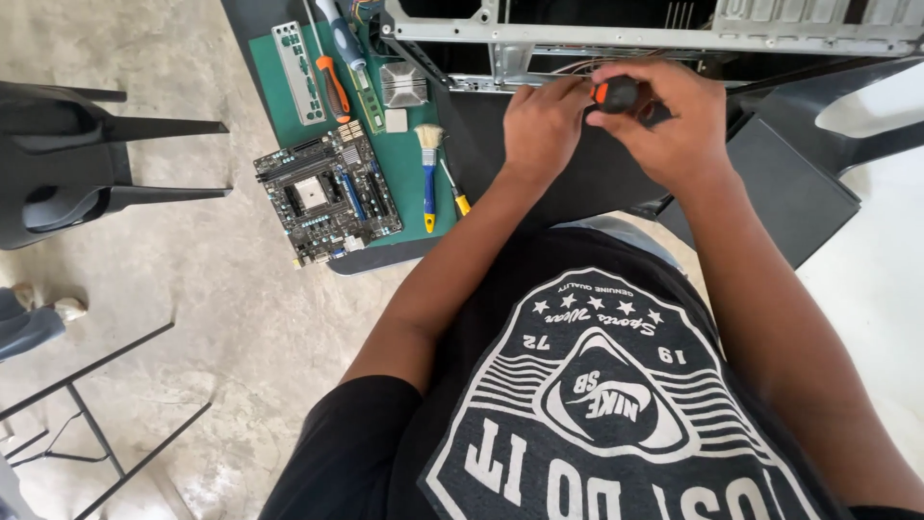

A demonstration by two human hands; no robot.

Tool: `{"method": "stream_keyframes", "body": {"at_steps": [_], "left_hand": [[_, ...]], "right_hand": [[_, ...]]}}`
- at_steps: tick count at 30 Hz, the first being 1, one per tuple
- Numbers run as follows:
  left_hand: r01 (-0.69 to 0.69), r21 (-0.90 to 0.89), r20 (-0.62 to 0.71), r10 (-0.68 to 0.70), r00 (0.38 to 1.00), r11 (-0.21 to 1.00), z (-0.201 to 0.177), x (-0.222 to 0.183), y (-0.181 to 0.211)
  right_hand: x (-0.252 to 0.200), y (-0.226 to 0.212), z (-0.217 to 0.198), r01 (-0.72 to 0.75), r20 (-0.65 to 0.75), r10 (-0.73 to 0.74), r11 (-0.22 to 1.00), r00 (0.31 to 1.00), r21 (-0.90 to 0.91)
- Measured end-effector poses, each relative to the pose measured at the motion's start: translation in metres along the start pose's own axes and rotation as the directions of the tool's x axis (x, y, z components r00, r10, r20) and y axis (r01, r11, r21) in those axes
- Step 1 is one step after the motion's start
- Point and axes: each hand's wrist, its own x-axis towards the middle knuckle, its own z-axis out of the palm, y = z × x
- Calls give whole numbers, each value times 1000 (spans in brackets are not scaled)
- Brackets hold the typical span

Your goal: Reassembling a computer case by attaching the front panel and using a screwdriver to secure components.

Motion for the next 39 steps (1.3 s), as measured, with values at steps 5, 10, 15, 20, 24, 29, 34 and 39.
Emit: {"method": "stream_keyframes", "body": {"at_steps": [5, 10, 15, 20, 24, 29, 34, 39], "left_hand": [[43, -31, -76, -45, 996, 999, -45, 35, 6], [-170, -189, -14, 171, 985, 967, -36, 43, -11], [-5, -236, 38, 14, 999, 972, -9, 28, -11], [-15, -223, 117, 42, 992, 975, 5, 33, -25], [-116, -314, 266, 205, 942, 942, 5, 36, -42], [124, -628, 330, 118, 937, 768, -24, 51, -41], [-173, -513, 51, 231, 972, 841, 3, 43, -51], [-133, -534, 97, 217, 971, 835, 16, 25, -62]], "right_hand": [[4, 11, 10, -101, -108, 97, 994, 989, -33], [-3, 36, 36, 57, -332, -39, 997, 942, 45], [10, 39, 28, -10, -190, 30, 995, 981, 104], [19, 30, 7, 19, 88, -36, 982, 995, 190], [20, 63, 20, 0, 41, -5, 993, 999, 116], [28, 82, 45, 10, -197, -3, 999, 980, 31], [29, 84, 49, -62, -162, 53, 997, 985, -50], [36, 40, 17, 107, 126, -125, 985, 984, 136]]}}
